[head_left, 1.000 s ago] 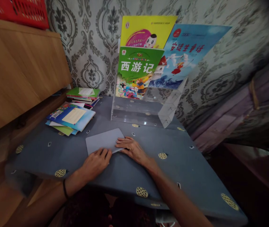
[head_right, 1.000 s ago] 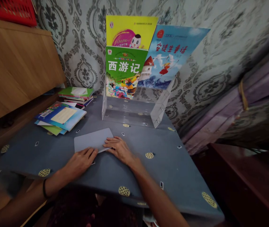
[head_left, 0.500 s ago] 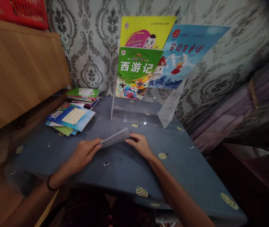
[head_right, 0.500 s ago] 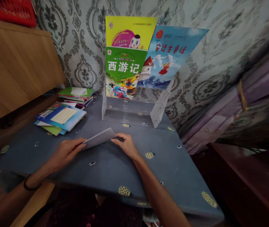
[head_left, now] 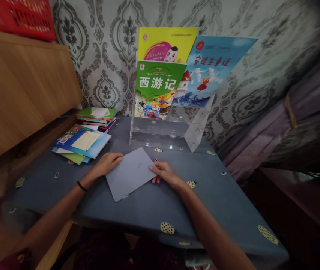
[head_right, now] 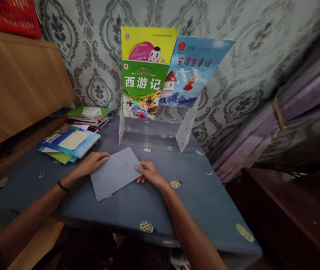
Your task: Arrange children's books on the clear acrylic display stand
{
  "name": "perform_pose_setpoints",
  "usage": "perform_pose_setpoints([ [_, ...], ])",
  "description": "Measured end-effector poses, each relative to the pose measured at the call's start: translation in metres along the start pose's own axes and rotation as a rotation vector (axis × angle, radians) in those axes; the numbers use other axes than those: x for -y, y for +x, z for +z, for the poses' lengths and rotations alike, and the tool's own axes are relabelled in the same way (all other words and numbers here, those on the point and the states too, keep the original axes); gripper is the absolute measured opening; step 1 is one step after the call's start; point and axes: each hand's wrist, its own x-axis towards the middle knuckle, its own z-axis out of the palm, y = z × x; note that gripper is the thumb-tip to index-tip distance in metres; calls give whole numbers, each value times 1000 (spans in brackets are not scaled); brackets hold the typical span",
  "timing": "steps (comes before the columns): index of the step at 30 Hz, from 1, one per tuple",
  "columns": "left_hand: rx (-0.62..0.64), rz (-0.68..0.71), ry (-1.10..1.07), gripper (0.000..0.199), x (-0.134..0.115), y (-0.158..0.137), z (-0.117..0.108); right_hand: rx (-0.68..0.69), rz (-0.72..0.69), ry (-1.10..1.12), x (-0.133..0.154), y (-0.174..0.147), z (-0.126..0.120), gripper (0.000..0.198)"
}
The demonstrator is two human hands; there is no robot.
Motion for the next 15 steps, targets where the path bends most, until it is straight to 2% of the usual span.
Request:
perform_pose_setpoints([
  [3,-114,-18,246,29,0,-8,25,-42,26,-90,-5,4,1,48],
  [6,-166,58,401,27,-7,-14,38,-116,74,-246,-5,5,0,42],
  [10,-165,129,433,31,-9,-16,46,-341,70,-797,4,0,-1,32],
  [13,-181,141,418,33,-4,-17,50,-472,-16,-1149,11,-1,7,19],
  [15,-199,149,406,36,-1,-18,53,-420,-166,-1213,13,3,18,17],
])
